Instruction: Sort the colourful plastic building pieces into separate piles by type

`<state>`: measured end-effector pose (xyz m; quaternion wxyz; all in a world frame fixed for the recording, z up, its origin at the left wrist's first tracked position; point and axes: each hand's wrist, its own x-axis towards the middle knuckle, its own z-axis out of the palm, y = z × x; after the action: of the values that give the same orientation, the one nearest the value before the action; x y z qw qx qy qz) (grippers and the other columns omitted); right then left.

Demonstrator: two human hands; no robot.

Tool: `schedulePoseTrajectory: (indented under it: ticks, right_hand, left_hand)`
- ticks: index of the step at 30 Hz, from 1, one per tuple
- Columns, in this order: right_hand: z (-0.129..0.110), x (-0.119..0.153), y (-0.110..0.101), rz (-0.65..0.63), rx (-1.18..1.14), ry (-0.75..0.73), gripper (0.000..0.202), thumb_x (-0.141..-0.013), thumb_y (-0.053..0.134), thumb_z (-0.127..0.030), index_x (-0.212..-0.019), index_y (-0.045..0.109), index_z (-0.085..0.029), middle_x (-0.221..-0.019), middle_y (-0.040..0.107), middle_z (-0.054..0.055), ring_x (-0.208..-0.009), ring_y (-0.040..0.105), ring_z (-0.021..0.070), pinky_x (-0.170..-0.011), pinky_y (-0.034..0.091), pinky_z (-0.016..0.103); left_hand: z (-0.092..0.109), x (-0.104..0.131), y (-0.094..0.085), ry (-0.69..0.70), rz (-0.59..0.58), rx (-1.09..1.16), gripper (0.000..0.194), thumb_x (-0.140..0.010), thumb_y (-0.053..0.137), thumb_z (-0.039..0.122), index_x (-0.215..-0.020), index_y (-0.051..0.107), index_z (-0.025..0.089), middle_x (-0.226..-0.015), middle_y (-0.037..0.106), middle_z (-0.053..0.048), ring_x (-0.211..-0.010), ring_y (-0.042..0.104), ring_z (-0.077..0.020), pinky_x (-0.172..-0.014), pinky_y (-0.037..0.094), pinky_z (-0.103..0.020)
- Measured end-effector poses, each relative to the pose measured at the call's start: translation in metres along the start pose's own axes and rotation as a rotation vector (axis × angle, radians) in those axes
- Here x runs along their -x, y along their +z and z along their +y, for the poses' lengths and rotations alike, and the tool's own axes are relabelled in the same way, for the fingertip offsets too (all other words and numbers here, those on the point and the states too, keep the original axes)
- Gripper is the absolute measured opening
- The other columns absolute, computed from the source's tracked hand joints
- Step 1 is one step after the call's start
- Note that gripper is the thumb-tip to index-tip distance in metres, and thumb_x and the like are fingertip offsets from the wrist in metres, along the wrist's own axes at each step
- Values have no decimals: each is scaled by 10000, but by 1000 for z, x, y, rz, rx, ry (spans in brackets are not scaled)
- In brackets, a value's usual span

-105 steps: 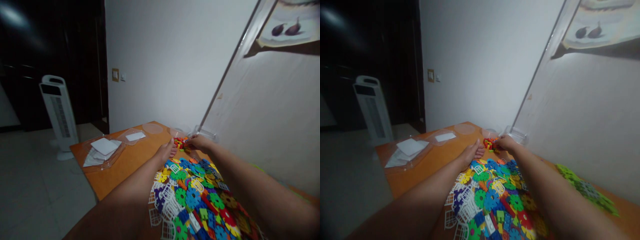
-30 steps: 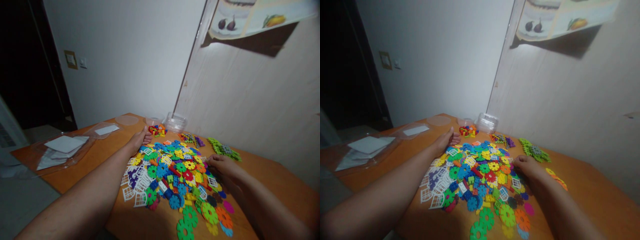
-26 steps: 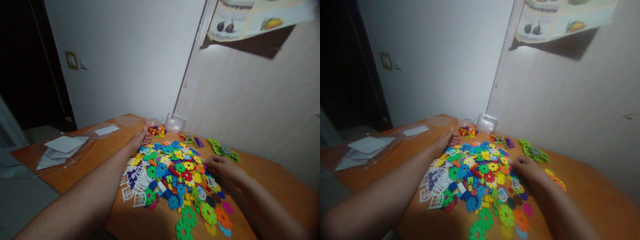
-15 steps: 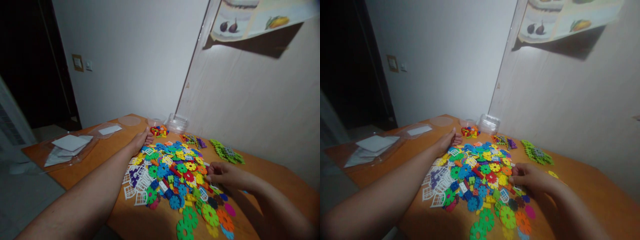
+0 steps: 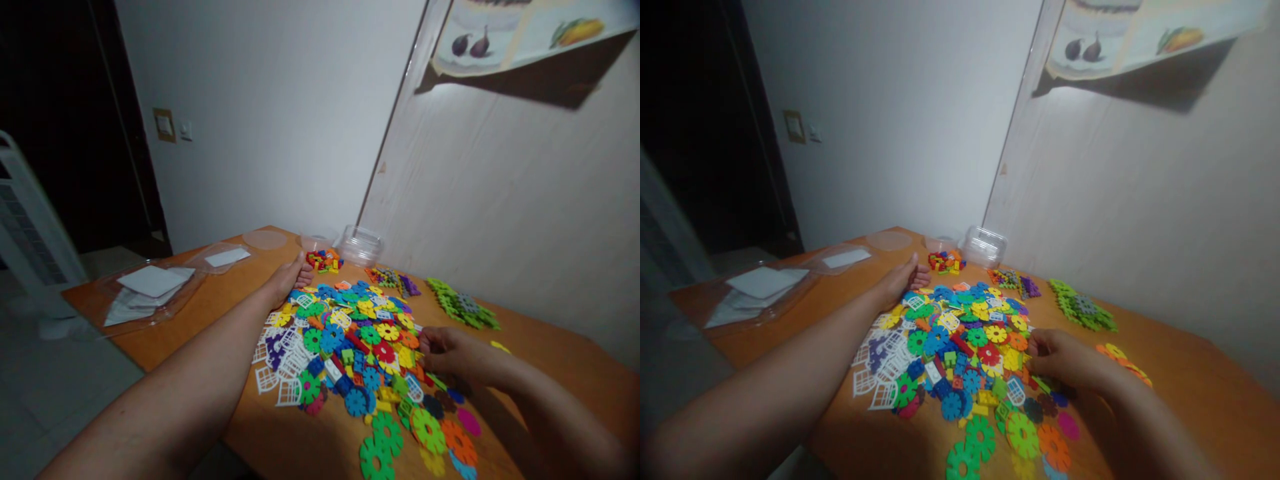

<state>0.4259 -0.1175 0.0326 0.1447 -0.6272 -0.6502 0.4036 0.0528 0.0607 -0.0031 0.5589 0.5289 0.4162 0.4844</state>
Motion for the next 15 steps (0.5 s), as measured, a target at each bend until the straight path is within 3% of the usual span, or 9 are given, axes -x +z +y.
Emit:
schedulePoseTrajectory:
  ticks: [6,15]
  right_hand:
    - [-4,1,-5,24,37,-31,356,-769,736,-444,-719,473,-210,-638,472,-48,-574,381,88,-498,296,211]
    - [-33,9,-4,108,-51,8,553,-736,697,-726,-757,557,-191,-628,467,-36,-552,364,89,-489,297,224]
  left_hand:
    - [4,4,3,-9,8,-14,798,-821,472,851,-1038,685,113,-962,730,-155,-851,685,-204,-756,538,-281]
    - [2,5,4,-6,0,-29,814,-812,456,863,-1061,682,122,-1024,731,-177,-888,687,-223,-786,543,-299]
